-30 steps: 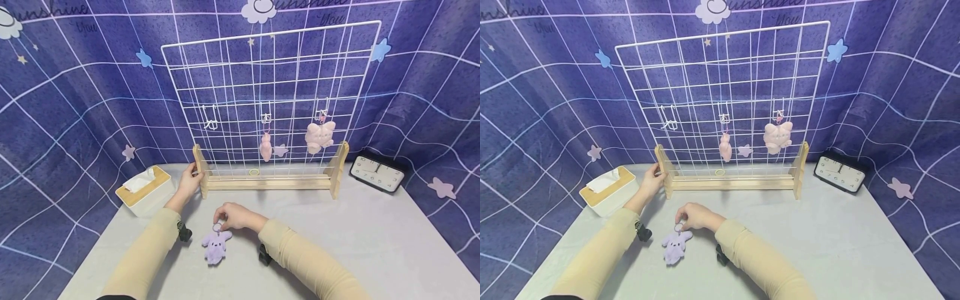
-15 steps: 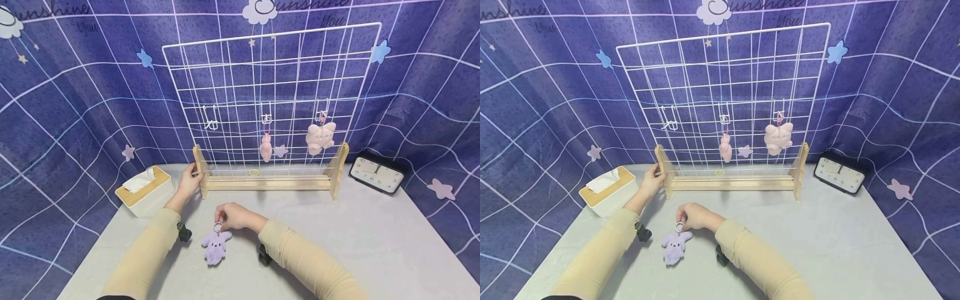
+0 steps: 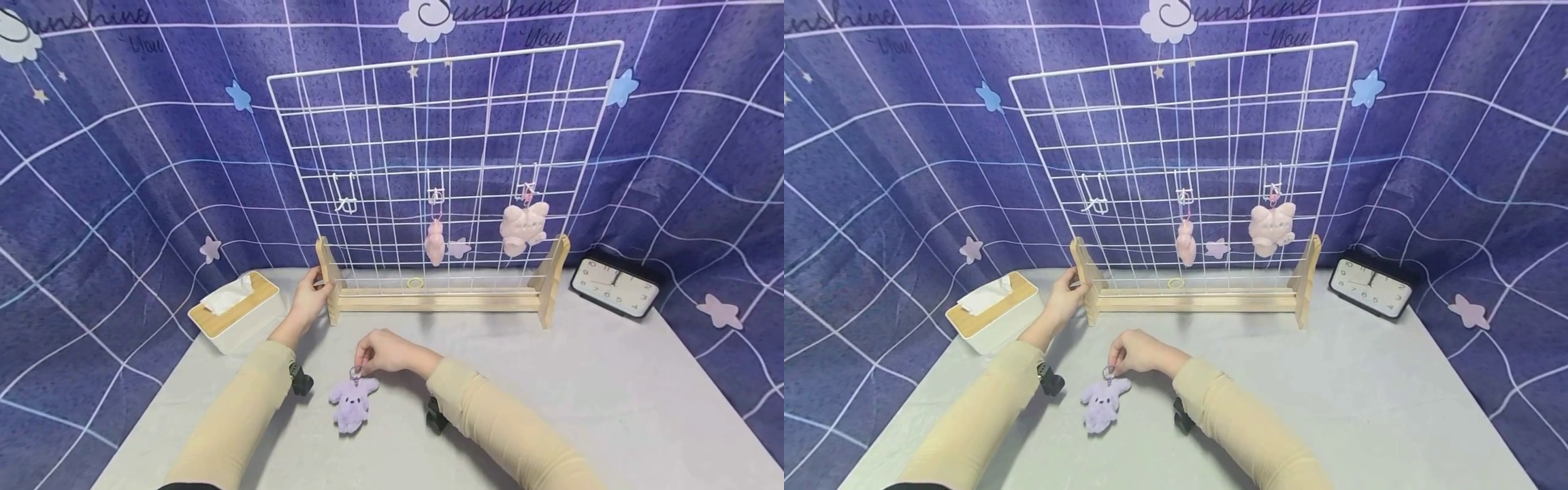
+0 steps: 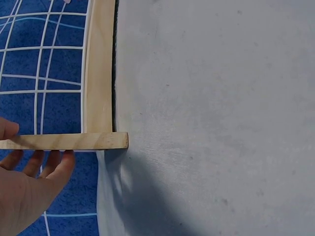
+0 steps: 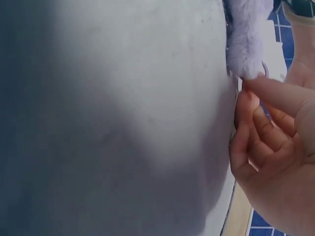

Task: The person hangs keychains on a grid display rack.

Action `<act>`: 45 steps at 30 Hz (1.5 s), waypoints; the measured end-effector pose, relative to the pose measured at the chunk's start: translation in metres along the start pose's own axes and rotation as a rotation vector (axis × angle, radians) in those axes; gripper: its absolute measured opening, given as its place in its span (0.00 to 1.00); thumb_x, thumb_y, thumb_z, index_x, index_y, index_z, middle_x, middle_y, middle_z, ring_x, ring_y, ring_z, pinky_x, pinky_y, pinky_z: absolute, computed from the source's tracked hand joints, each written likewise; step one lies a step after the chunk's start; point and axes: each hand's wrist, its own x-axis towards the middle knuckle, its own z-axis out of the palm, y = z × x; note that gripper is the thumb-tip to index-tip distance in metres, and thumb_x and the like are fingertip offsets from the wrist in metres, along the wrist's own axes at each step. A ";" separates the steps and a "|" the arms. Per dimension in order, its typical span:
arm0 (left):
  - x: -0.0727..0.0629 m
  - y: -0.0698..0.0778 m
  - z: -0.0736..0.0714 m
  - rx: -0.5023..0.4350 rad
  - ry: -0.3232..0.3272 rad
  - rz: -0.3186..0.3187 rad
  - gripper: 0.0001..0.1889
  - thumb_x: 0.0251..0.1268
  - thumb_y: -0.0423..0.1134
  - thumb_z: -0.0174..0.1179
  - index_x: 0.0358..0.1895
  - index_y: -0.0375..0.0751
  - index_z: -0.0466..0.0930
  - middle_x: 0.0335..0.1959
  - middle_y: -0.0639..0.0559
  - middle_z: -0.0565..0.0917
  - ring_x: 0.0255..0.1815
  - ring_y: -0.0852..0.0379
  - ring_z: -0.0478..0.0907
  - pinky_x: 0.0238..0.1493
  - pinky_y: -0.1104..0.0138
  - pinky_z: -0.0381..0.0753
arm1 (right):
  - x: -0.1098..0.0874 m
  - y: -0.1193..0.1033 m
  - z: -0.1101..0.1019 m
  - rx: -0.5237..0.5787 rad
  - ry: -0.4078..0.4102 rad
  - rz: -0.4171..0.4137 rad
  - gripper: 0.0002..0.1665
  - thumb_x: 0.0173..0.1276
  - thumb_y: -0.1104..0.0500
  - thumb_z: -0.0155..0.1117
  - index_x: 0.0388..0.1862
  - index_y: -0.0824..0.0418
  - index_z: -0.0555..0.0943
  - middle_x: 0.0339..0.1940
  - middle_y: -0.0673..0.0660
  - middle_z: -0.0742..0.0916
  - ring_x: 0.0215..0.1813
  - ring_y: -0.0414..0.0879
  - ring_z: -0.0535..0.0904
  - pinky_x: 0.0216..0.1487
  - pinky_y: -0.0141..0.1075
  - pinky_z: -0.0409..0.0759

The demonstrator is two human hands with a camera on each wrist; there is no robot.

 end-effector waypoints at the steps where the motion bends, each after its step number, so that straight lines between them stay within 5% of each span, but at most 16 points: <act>1: 0.000 0.000 0.000 0.005 -0.001 0.001 0.28 0.75 0.28 0.52 0.76 0.28 0.59 0.66 0.27 0.71 0.66 0.32 0.72 0.65 0.47 0.77 | 0.000 0.000 -0.001 0.005 -0.011 -0.014 0.06 0.59 0.70 0.76 0.30 0.62 0.87 0.25 0.48 0.87 0.28 0.33 0.79 0.37 0.25 0.79; 14: -0.002 0.002 0.000 -0.005 -0.001 -0.010 0.28 0.75 0.28 0.52 0.76 0.29 0.60 0.66 0.27 0.71 0.65 0.32 0.72 0.65 0.46 0.77 | -0.004 -0.005 -0.016 0.224 -0.046 -0.066 0.03 0.65 0.71 0.71 0.35 0.65 0.87 0.27 0.53 0.90 0.31 0.46 0.87 0.37 0.31 0.86; 31: -0.005 0.004 -0.001 0.003 -0.010 0.000 0.28 0.75 0.27 0.52 0.76 0.28 0.59 0.66 0.27 0.71 0.66 0.31 0.72 0.66 0.47 0.76 | -0.007 -0.021 -0.043 0.158 0.030 -0.138 0.03 0.66 0.65 0.73 0.38 0.63 0.88 0.29 0.47 0.90 0.35 0.51 0.87 0.38 0.31 0.86; 41: -0.007 0.006 -0.002 -0.030 -0.019 0.015 0.28 0.76 0.27 0.51 0.75 0.26 0.59 0.66 0.25 0.70 0.66 0.30 0.71 0.68 0.46 0.74 | -0.010 -0.036 -0.062 0.156 0.074 -0.161 0.06 0.66 0.69 0.70 0.41 0.67 0.87 0.34 0.54 0.90 0.34 0.37 0.83 0.42 0.31 0.86; 45: -0.013 0.018 -0.002 -0.039 -0.035 0.014 0.28 0.75 0.25 0.50 0.74 0.23 0.58 0.66 0.23 0.69 0.66 0.28 0.70 0.67 0.45 0.75 | -0.009 -0.042 -0.069 0.143 0.093 -0.152 0.06 0.66 0.70 0.70 0.42 0.68 0.87 0.35 0.55 0.90 0.35 0.37 0.83 0.43 0.31 0.86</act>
